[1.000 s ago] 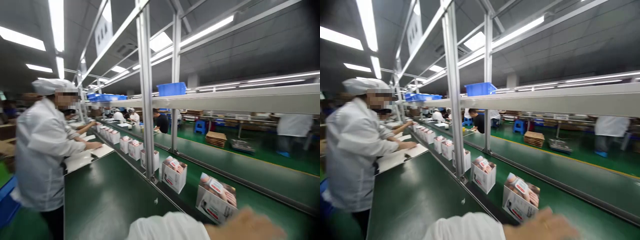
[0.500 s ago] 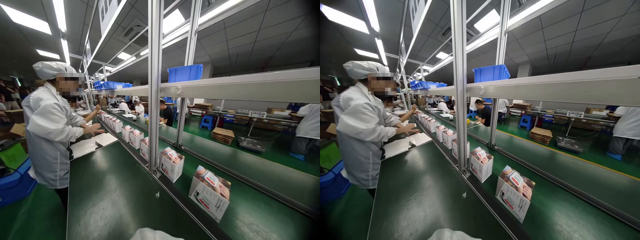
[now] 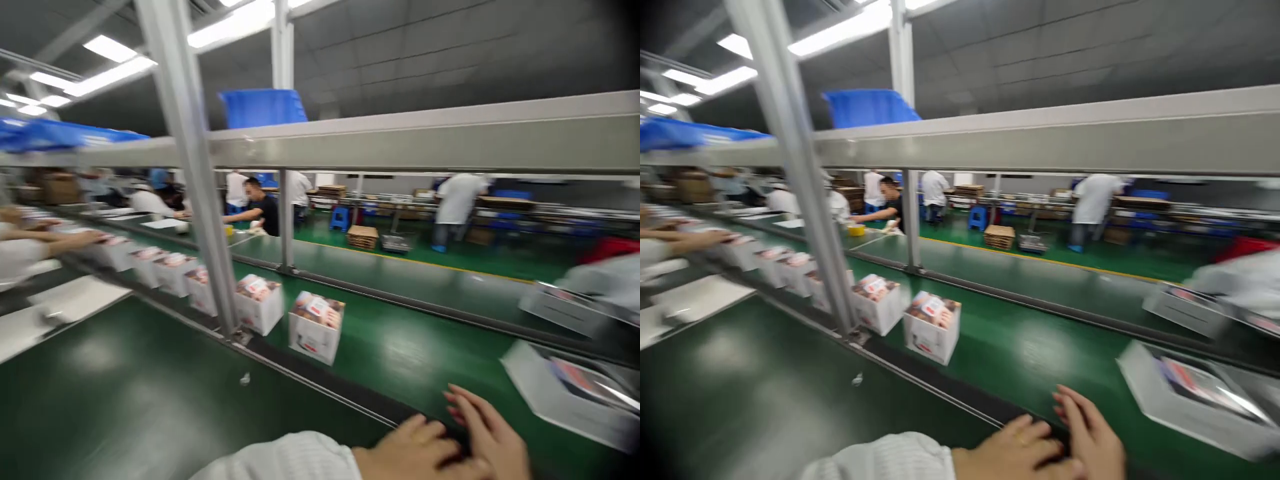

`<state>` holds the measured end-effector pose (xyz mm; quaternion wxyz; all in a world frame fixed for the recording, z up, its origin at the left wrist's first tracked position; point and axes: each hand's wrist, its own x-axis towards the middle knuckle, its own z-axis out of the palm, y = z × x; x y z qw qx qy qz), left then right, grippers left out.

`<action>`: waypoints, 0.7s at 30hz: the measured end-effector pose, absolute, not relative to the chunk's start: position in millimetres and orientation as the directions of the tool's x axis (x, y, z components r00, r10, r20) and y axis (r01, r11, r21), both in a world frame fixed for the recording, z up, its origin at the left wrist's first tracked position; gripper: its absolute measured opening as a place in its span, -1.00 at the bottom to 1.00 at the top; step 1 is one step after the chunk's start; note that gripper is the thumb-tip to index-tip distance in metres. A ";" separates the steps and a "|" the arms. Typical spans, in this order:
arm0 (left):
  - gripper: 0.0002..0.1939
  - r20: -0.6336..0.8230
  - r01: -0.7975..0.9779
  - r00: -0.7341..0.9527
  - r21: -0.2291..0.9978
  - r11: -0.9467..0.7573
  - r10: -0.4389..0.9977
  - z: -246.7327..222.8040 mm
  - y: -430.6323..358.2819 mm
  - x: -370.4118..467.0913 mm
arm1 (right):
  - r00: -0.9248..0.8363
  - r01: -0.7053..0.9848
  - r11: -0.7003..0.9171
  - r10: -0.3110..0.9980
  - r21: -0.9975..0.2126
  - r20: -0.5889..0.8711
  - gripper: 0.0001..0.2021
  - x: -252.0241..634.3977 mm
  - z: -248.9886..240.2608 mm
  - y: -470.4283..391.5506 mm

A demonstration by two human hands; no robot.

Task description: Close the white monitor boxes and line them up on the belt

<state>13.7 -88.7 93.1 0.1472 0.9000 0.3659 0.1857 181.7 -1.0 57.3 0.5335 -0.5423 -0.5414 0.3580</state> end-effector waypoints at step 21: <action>-0.17 0.079 0.572 0.720 0.496 -0.654 0.690 119.2 -90.9 7.6 | 0.784 0.036 0.093 0.615 -0.995 0.086 -0.47 327.3 94.9 96.3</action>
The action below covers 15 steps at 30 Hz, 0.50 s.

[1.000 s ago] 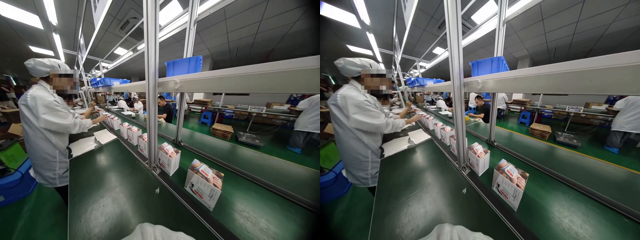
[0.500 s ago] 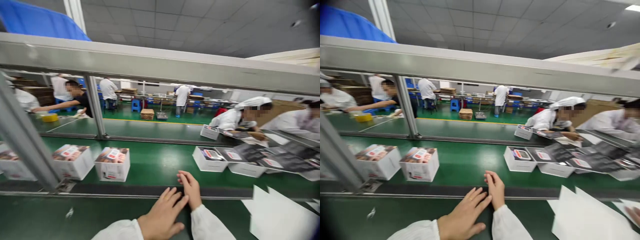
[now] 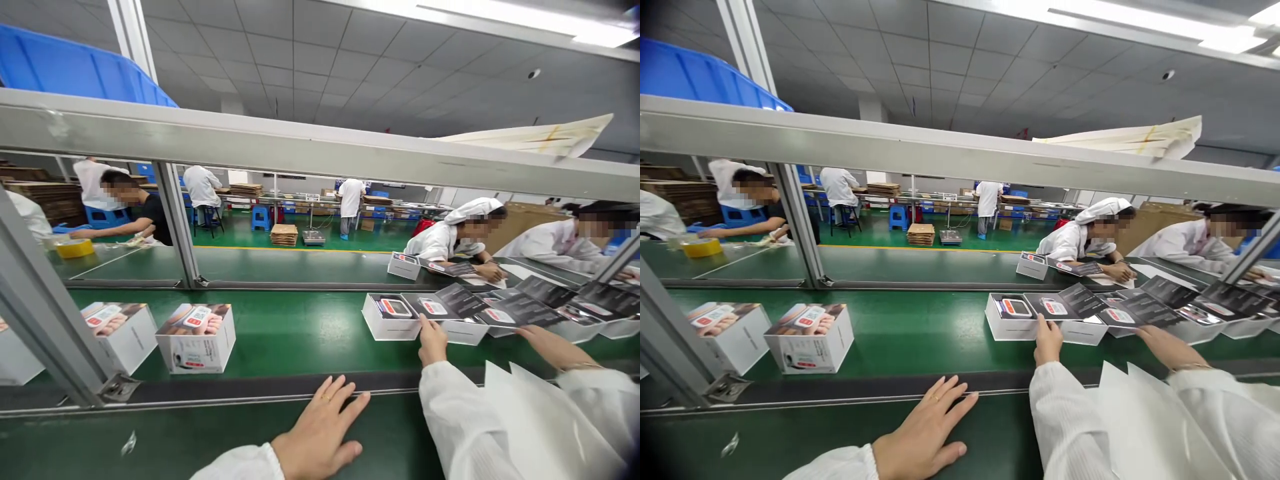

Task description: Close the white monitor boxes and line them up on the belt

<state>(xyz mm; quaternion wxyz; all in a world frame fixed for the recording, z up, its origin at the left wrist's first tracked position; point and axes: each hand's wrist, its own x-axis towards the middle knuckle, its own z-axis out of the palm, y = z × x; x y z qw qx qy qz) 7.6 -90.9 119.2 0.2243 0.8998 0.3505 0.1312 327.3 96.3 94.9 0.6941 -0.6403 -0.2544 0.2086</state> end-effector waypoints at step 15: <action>-0.15 0.460 0.658 0.412 0.447 -0.606 0.786 157.0 -0.1 66.4 | 0.255 0.518 0.193 0.895 -0.834 0.366 -0.36 255.3 79.4 38.1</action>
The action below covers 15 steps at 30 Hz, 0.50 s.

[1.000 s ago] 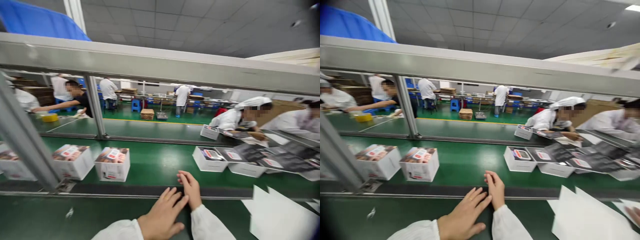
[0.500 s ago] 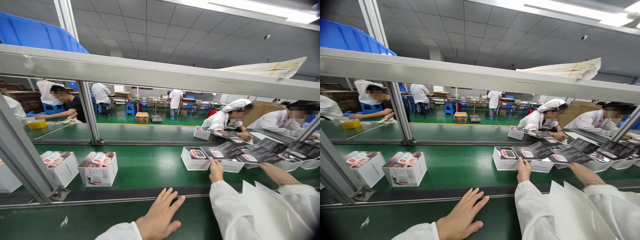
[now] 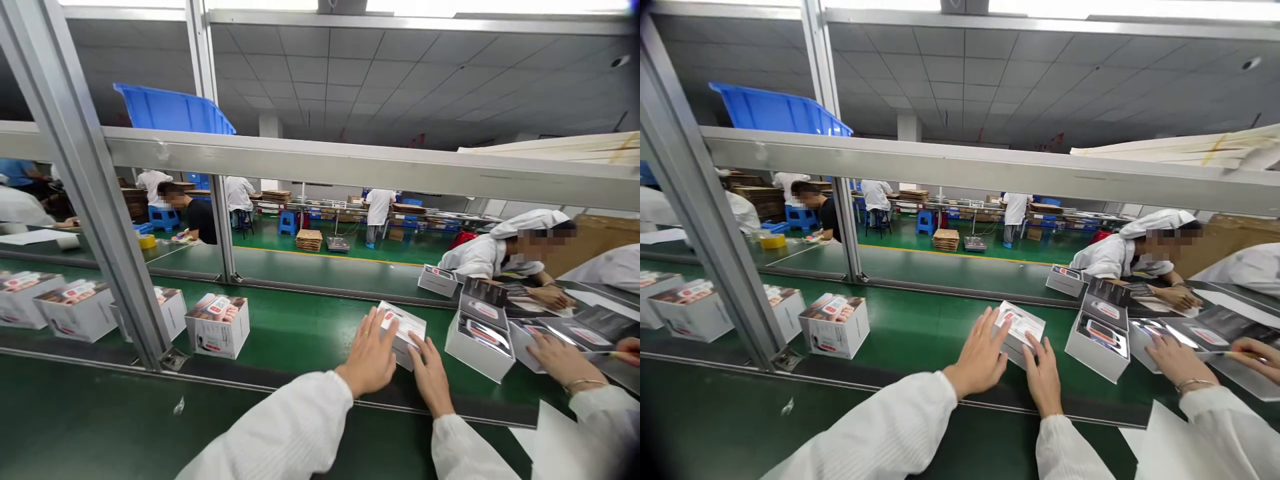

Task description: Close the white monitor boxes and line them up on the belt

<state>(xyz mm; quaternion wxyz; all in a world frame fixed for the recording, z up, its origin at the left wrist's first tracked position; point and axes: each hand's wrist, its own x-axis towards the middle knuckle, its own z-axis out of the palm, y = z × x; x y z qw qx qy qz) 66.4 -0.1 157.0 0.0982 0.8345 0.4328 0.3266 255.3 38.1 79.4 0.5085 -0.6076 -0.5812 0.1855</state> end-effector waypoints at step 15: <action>0.06 0.274 0.659 0.684 0.166 -0.734 0.676 208.3 34.8 -7.7 | 0.228 -0.017 0.124 0.967 -0.992 0.117 -0.26 208.4 82.5 53.6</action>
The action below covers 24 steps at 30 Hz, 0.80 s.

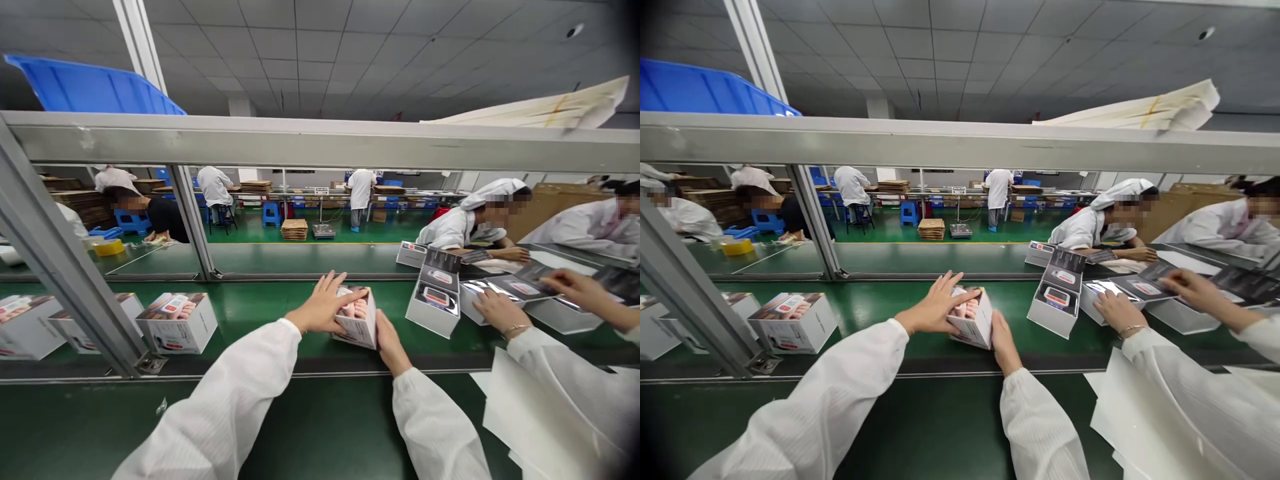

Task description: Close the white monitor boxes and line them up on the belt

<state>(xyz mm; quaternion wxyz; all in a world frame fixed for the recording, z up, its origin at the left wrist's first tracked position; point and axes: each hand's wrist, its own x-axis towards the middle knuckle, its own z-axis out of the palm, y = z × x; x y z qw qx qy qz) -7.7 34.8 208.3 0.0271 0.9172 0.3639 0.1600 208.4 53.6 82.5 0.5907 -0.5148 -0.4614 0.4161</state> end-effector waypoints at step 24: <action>0.00 -0.047 0.812 0.578 -0.063 -0.580 0.815 241.6 9.1 -67.2 | 0.743 0.617 0.102 0.253 -0.781 0.620 -0.60 314.2 134.8 48.7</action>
